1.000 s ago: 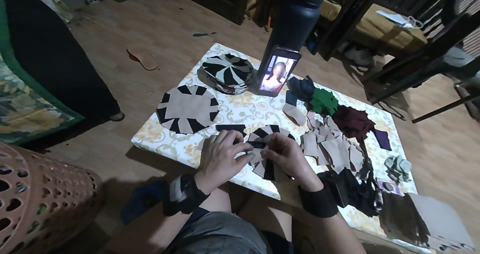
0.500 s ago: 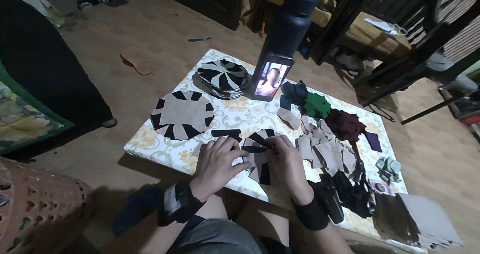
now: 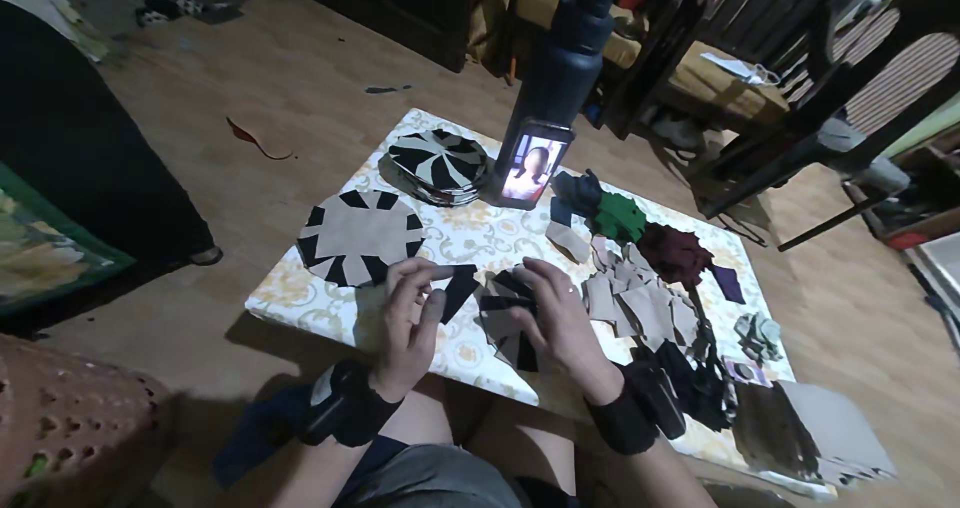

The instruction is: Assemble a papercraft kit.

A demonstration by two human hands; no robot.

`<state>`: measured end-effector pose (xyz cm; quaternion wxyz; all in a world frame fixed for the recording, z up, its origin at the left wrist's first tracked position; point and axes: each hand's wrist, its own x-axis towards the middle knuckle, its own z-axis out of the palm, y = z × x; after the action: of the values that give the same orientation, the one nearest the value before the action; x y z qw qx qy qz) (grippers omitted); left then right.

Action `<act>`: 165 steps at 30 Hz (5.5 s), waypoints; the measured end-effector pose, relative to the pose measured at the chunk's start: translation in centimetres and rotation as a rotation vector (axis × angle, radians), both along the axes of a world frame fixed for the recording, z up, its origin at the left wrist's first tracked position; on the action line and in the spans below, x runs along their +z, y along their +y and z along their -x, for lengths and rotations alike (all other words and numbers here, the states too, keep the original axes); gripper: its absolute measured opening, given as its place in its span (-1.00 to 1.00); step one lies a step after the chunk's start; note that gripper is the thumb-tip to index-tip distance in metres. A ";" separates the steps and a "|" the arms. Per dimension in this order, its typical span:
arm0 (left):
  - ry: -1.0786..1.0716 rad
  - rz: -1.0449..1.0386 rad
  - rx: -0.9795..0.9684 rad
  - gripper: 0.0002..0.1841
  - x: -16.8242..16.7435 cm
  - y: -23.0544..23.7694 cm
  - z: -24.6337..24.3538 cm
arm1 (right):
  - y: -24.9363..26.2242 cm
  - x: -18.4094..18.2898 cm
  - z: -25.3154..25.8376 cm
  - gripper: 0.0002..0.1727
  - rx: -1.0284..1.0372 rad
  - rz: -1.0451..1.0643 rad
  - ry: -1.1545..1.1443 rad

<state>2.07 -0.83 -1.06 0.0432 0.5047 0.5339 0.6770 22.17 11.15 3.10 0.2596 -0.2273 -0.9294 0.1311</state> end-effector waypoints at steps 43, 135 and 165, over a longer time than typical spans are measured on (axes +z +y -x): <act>-0.516 0.273 -0.532 -0.87 3.1 -1.6 -3.8 | -7.3 0.3 1.7 -0.78 -0.107 0.749 1.035; 0.574 0.585 -0.075 -0.69 1.0 1.6 -1.2 | -2.8 -1.0 0.0 -0.69 -0.455 0.081 0.166; 0.900 0.391 -0.173 -0.51 4.9 5.8 -5.3 | -16.2 -4.2 -17.5 -0.83 -0.448 0.417 0.522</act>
<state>7.42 4.94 3.85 -0.0416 0.7717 0.5728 0.2734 39.62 -5.01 -1.07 0.4575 -0.4313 -0.7130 0.3105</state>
